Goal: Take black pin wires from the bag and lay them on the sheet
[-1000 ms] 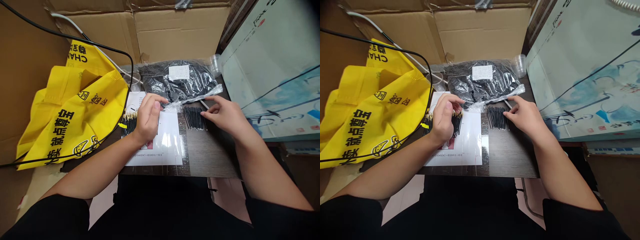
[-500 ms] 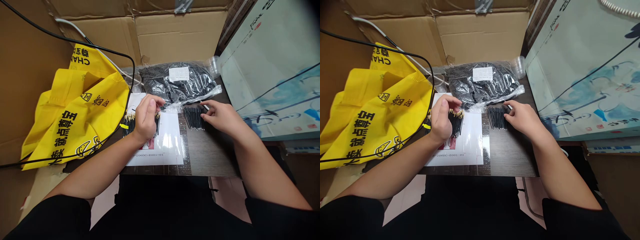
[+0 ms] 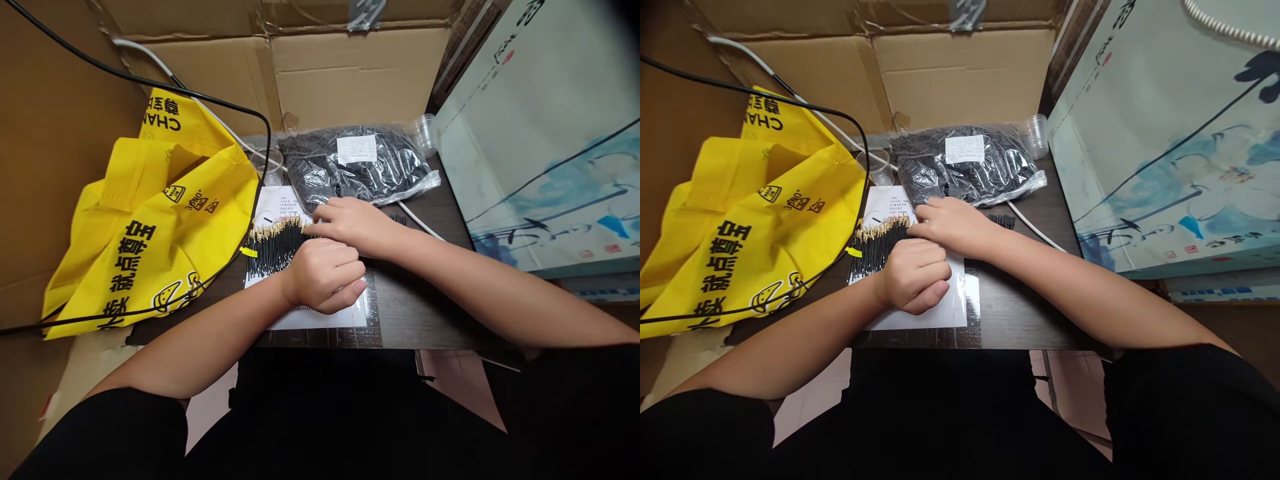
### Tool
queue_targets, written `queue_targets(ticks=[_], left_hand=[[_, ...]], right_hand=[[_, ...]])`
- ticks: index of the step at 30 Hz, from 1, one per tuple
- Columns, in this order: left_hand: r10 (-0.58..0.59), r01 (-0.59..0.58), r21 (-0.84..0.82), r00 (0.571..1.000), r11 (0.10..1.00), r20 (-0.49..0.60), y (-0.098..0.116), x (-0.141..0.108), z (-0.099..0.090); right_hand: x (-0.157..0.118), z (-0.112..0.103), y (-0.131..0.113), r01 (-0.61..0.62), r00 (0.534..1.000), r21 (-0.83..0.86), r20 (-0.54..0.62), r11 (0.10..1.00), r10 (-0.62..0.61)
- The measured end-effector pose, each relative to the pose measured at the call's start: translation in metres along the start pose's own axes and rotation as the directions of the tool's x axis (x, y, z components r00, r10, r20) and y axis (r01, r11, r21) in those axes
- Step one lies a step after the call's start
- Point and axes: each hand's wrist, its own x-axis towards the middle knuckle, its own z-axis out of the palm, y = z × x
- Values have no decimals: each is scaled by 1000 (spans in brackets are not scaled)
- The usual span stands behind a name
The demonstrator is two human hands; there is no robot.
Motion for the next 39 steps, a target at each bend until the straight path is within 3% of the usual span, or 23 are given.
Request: queue_targets(ticks=[4,18,21,23,26,31,34,37,39], left_hand=[[-5,4,-15,1000,1000,-5,-1,0,0],[-42,41,-55,999,998,-27,0,-3,-3],[-133,131,-28,984,991,-117,-1,-5,-3],[-233,234,-20,949,972,-214,-4,-6,-2],[-367,388,8,879,922,-303,-9,-4,2],[-549,560,-17,806,828,-223,-16,-5,9],[-601,601,-70,770,796,-214,-17,-7,12],[-656,640,-149,724,754,-211,-18,-9,12],[-665,645,-160,720,747,-198,-20,-10,11]], right_hand=[[28,12,5,161,987,-25,31,987,-160],[28,12,13,228,973,-61,-9,972,-229],[23,2,19,164,985,-63,-50,984,-167],[16,-11,25,93,995,-7,-45,996,-93],[3,-34,31,-43,997,207,-50,977,54],[-11,-65,30,-213,972,447,7,869,235],[-12,-71,23,-295,941,498,6,816,337],[-10,-73,19,-306,931,577,17,757,364],[-6,-73,22,-325,915,636,23,700,404]])
